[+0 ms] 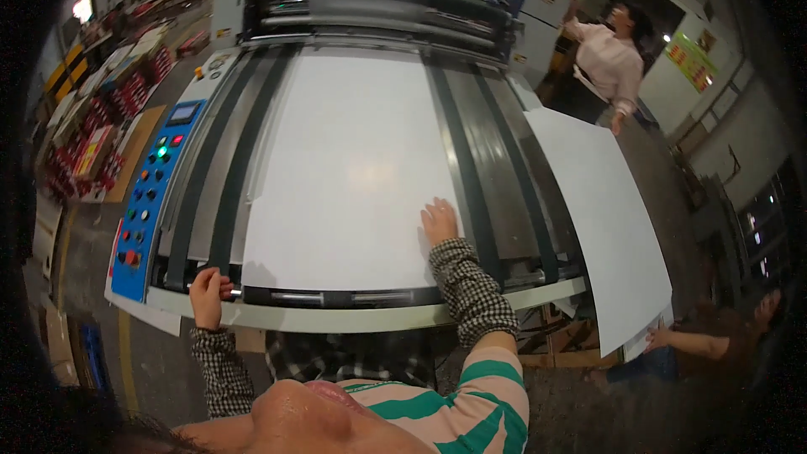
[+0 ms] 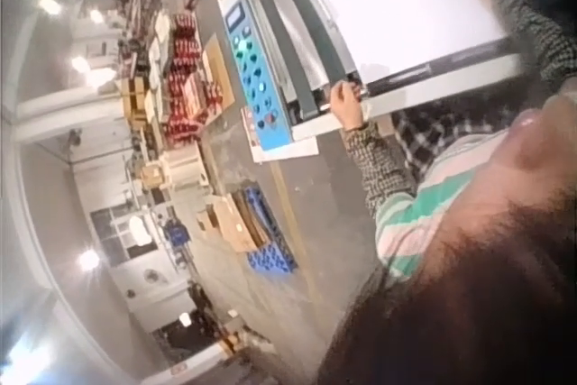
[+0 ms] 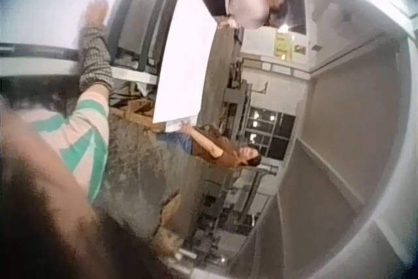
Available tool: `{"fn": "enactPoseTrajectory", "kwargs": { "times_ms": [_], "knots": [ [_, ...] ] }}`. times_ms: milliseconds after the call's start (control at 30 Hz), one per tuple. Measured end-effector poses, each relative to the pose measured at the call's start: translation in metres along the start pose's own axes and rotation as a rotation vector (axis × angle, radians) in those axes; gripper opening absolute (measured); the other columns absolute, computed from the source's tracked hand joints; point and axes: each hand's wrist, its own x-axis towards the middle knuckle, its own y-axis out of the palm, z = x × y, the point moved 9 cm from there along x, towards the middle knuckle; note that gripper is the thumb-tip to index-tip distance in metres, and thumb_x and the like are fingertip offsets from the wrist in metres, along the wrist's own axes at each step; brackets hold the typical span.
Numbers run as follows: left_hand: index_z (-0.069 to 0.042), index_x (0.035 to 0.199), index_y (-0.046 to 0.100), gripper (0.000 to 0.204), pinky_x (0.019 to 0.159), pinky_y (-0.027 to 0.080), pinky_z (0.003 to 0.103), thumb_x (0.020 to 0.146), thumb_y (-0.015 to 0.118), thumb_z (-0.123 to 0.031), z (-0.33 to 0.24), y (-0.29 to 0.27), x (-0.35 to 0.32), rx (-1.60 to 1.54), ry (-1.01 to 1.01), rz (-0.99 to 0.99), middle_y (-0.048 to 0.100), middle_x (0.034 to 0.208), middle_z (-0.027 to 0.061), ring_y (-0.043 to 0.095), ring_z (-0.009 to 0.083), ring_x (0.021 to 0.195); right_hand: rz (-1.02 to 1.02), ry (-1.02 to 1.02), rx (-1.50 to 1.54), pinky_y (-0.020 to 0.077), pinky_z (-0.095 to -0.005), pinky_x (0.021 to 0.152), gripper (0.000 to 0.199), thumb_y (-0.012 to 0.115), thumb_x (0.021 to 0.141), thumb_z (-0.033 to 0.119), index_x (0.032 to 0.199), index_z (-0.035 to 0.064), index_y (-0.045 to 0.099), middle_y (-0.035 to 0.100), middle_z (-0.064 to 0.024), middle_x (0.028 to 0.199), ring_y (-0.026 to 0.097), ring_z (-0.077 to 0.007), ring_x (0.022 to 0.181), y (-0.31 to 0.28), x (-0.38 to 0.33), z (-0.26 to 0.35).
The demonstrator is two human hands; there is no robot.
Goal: Feeding large sheets of paper into a processing machine and organizing stacks of paper.
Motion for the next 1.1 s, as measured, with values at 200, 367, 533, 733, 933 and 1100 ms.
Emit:
{"fn": "enactPoseTrajectory", "kwargs": {
  "times_ms": [200,367,533,733,933,1100],
  "knots": [
    [0.001,0.092,0.049,0.018,0.047,0.044,0.021,0.084,0.047,-0.015,0.026,-0.056,-0.017,0.099,-0.084,-0.132,0.053,0.069,0.0060,0.052,0.0106,0.056,-0.395,0.600,-0.895,0.0396,-0.0460,0.069,0.020,0.055,0.067,0.019,0.080,0.0038,0.058,0.053,-0.0141,0.084,0.050,-0.0309,0.083,-0.240,-0.093,-0.136],
    [0.000,0.088,0.049,0.015,0.045,0.041,0.019,0.083,0.047,-0.014,0.029,-0.009,-0.003,0.046,-0.105,-0.016,0.052,0.066,0.0050,0.051,0.0101,0.053,0.168,1.280,-0.911,0.0330,-0.0480,0.088,0.043,0.048,0.079,0.033,0.118,0.0176,0.041,0.046,-0.0104,0.115,0.045,-0.0312,0.103,-0.308,-0.235,-0.269],
    [0.002,0.094,0.053,0.022,0.055,0.046,0.024,0.080,0.049,-0.014,0.013,0.162,-0.023,0.018,-0.141,0.391,0.057,0.076,0.0091,0.056,0.0134,0.062,0.054,0.739,-0.598,0.0425,-0.0469,0.071,0.029,0.051,0.072,0.024,0.095,0.0072,0.055,0.051,-0.0241,0.093,0.049,-0.0362,0.086,-0.194,-0.183,-0.236],
    [0.003,0.100,0.051,0.034,0.067,0.046,0.028,0.075,0.056,-0.020,0.064,0.279,-0.126,0.376,0.041,1.000,0.059,0.080,0.0122,0.057,0.0186,0.073,-0.087,0.257,-0.010,0.0402,-0.0418,0.074,0.025,0.043,0.073,0.012,0.089,-0.0044,0.053,0.053,-0.0228,0.088,0.050,-0.0370,0.083,-0.043,-0.112,0.053],
    [0.003,0.099,0.052,0.031,0.069,0.043,0.029,0.071,0.050,-0.009,0.062,0.186,-0.104,0.234,-0.186,0.753,0.057,0.087,0.0102,0.054,0.0179,0.077,0.016,-0.060,0.507,0.0427,-0.0329,0.070,0.015,0.046,0.077,0.009,0.075,-0.0015,0.057,0.058,-0.0151,0.079,0.054,-0.0294,0.076,0.000,-0.129,0.151],
    [0.005,0.101,0.050,0.030,0.069,0.042,0.026,0.074,0.049,-0.008,0.059,0.083,-0.090,0.048,-0.320,0.467,0.056,0.088,0.0075,0.052,0.0139,0.075,-0.118,0.120,-0.139,0.0321,-0.0455,0.084,0.024,0.047,0.078,0.020,0.091,0.0027,0.057,0.053,-0.0167,0.099,0.045,-0.0314,0.095,-0.025,-0.130,0.057]
  ]
}}
